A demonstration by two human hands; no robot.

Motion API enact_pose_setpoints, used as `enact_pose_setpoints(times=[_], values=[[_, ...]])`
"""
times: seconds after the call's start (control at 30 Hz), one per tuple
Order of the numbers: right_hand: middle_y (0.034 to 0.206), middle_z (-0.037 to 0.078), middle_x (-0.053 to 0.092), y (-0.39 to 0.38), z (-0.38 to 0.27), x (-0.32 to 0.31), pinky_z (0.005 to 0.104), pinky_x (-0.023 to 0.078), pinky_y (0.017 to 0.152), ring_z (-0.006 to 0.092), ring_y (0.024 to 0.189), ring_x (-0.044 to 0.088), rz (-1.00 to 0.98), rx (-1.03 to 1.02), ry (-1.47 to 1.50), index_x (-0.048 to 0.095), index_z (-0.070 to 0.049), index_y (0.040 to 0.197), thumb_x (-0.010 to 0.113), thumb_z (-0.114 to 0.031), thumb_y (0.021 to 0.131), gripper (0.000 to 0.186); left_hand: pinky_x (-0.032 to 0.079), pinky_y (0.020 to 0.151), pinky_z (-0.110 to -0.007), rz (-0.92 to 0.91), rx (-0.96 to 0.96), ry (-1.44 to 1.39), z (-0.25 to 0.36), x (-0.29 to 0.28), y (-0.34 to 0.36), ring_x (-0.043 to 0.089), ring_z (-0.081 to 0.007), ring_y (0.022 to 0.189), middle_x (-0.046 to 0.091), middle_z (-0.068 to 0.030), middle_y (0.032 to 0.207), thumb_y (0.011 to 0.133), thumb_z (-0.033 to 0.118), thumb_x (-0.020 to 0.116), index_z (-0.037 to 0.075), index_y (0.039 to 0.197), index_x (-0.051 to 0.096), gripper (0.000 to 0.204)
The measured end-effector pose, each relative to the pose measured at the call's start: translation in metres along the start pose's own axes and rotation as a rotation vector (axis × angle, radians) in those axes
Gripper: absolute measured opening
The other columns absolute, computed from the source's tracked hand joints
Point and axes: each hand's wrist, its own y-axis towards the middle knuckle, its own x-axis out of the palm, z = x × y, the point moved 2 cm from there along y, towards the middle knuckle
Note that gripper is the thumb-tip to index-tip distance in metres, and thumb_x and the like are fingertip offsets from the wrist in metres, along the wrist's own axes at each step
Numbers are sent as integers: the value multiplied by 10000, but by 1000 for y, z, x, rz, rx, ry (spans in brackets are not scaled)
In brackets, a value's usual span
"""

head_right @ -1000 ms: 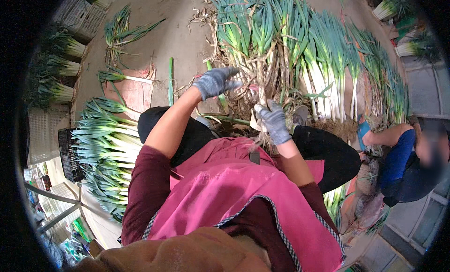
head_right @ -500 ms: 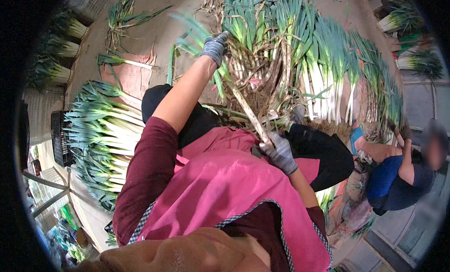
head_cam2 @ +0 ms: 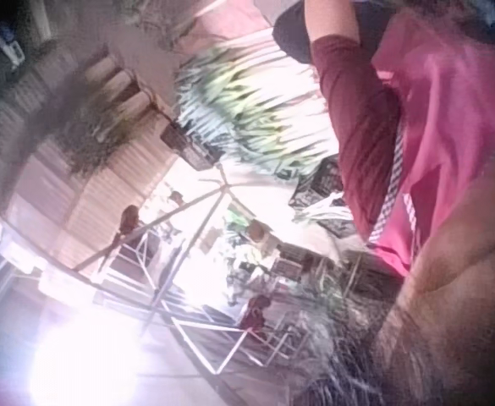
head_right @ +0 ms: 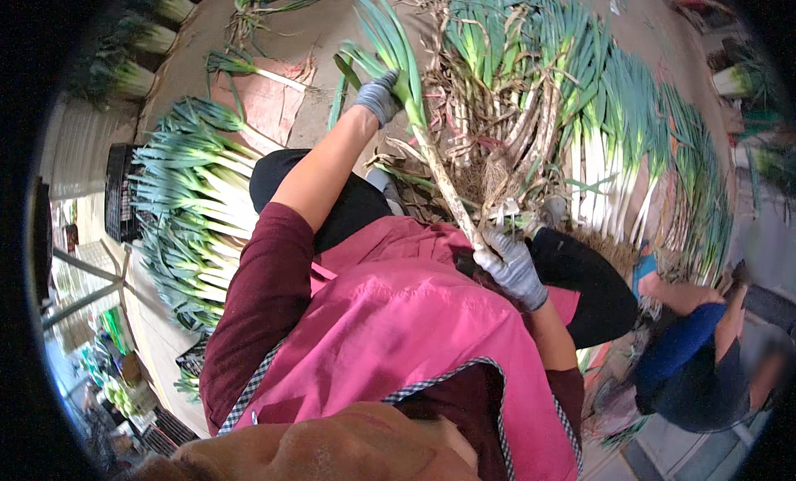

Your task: The person sits on the floor and repeatedly picks up green onions, removes the root ends and outer leaves by hand, and places the trimmed stalks into a pile. The process is continuous and repetitive throughout the clip.

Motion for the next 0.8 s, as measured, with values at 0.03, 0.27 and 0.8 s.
enact_pose_setpoints(times=[0.03, 0.27, 0.8], values=[[807, 130, 574, -1, 10, 1, 304, 443, 625, 236, 719, 569, -22, -203, -297, 547, -8, 982, 571, -189, 756, 291, 485, 680, -417, -22, -20, -9, 3, 12, -12, 555, -254, 765, 573, -88, 854, 798, 165, 560, 71, 931, 527, 166], [987, 110, 565, 77, 35, 12, 281, 435, 743, 190, 855, 548, 230, 351, 343, 497, -9, 1077, 613, -192, 744, 398, 503, 593, -374, -285, 155, 244, 0, 63, -64, 559, -198, 658, 579, -56, 772, 754, 157, 621, 64, 889, 559, 175], [926, 97, 552, 166, 14, 8, 264, 432, 750, 166, 831, 530, 662, 108, 626, 464, 41, 1028, 654, 17, 653, 422, 517, 593, -370, -383, 104, 268, -16, 90, -94, 578, -226, 715, 581, -99, 794, 726, 42, 628, 6, 945, 522, 246]])
